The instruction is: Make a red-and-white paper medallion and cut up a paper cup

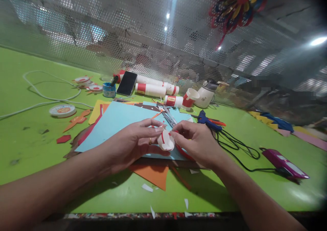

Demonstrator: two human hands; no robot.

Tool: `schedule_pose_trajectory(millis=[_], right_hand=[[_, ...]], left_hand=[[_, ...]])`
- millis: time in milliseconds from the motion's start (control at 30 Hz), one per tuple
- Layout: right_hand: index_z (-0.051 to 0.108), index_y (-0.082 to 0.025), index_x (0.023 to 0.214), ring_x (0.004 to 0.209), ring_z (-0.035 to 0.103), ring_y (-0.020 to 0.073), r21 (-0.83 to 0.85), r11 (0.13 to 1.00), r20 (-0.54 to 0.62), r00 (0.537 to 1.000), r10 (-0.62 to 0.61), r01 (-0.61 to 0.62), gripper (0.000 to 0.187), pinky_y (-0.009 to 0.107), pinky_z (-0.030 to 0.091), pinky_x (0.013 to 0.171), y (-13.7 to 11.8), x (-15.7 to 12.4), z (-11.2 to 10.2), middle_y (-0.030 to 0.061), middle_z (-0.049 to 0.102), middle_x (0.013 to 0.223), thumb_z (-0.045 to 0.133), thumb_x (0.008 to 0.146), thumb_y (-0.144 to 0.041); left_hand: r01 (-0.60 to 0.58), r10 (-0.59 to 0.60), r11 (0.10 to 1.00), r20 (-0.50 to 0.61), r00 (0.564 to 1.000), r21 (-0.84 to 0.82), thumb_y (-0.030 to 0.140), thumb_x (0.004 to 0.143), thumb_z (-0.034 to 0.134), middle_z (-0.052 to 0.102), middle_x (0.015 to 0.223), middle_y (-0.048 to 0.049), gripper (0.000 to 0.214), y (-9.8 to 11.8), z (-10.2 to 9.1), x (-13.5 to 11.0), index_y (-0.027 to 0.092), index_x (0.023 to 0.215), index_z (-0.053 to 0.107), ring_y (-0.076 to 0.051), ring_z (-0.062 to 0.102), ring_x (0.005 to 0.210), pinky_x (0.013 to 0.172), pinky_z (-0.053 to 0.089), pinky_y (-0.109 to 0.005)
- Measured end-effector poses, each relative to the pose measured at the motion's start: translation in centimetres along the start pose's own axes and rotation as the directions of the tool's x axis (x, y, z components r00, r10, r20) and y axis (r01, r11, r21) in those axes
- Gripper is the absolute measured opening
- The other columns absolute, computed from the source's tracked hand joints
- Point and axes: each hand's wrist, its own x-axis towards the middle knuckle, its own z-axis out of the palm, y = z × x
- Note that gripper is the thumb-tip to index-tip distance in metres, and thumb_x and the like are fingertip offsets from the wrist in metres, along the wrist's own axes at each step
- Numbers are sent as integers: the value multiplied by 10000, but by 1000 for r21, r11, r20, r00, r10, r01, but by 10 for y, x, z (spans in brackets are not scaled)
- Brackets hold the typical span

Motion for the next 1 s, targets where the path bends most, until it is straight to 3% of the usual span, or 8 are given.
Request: schedule_pose_trajectory(millis=[333, 500, 600, 767, 1000], right_hand=[[640, -129, 704, 533, 462, 87, -33, 999, -7, 1000, 10, -10, 115, 209, 357, 497, -2, 0, 1, -10, 601, 597, 560, 784, -149], [659, -132, 766, 607, 536, 121, 56, 998, 11, 1000, 10, -11, 165, 243, 417, 566, -2, 0, -1, 25, 655, 692, 552, 823, -244], [663, -131, 795, 664, 561, 143, 64, 998, -46, 999, 7, -4, 212, 268, 432, 615, -4, -1, -4, 44, 667, 743, 551, 845, -303], [630, -149, 727, 607, 511, 129, 38, 999, -72, 997, -2, 5, 276, 267, 393, 560, 0, -1, -11, 17, 611, 663, 521, 875, -354], [619, -156, 768, 588, 517, 124, 211, 977, -220, 975, 6, 42, 185, 258, 416, 544, 5, -1, -17, 3, 579, 644, 601, 833, -329]], left_hand=[[4, -4, 1000, -2, 1000, -6, 176, 825, 553, 614, 866, -71, 172, -1, -1, 0, 153, 994, 530, -179, 596, 793, 777, 516, -382], [-23, 23, 1000, -27, 999, -12, 152, 818, 552, 606, 906, -74, 157, 2, 0, -1, 139, 975, 554, -172, 597, 791, 771, 524, -361], [-45, 45, 999, -17, 999, -21, 143, 815, 554, 594, 932, -77, 139, 3, 0, -2, 128, 951, 574, -171, 591, 801, 749, 534, -346], [-44, 43, 998, -28, 999, -40, 139, 815, 549, 571, 902, -67, 116, 4, 1, -1, 118, 919, 596, -153, 574, 752, 694, 546, -324], [-6, 1, 999, -103, 995, -46, 153, 804, 552, 572, 868, -80, 132, 6, 3, -1, 108, 913, 610, -166, 586, 721, 636, 538, -296]])
